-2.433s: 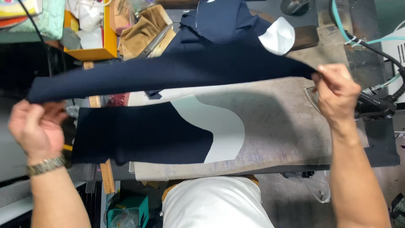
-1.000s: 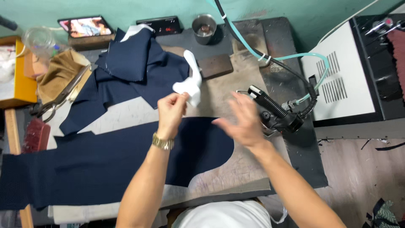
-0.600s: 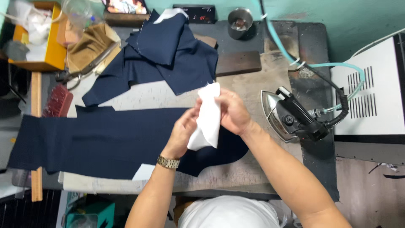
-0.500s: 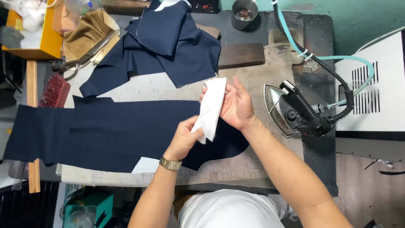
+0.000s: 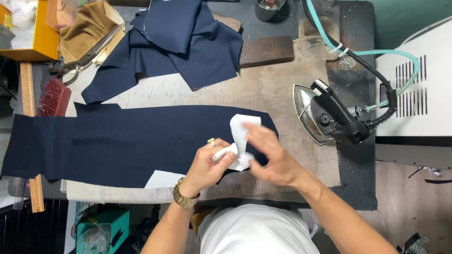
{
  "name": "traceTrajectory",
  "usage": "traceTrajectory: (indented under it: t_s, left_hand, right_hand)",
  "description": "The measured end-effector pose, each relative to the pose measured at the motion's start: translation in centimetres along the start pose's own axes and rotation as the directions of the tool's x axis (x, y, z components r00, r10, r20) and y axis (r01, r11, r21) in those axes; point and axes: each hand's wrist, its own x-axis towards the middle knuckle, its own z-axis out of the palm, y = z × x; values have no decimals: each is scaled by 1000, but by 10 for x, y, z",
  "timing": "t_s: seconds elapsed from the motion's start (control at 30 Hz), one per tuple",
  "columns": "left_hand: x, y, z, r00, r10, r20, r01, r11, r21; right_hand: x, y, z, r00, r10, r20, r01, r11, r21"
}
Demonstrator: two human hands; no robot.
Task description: The person irons blue fabric patterns on a table using an iron. They flip the fabric piece and iron the surface again before picking up a pair of scissors.
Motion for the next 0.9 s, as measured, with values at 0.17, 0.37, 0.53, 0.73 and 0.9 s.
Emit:
traceTrajectory:
  t_s: [0.17,0.37,0.53,0.73,0.9]
  left_hand:
    - [25,19,7,989,-79,-128,37,952,-304]
    - [39,11,-3,955,176,-240,-209,971,-119]
    - [21,-22,-10,987,-86,137,133,913,-385]
    - [5,-62,-28,983,-168,78,185,892,-413]
    - [3,-33,-40,957,-183,-226,108,946,-306]
  right_hand:
    - [11,-15,8,984,-54,169,67,995,-73]
    - [18,15,29,707,707,-22,-555,572,604]
    - [40,50,14,674,730,112,-440,275,854]
    - [38,90,19,587,787,193,-637,301,710]
    - [67,66,19,673,720,170,-552,335,764]
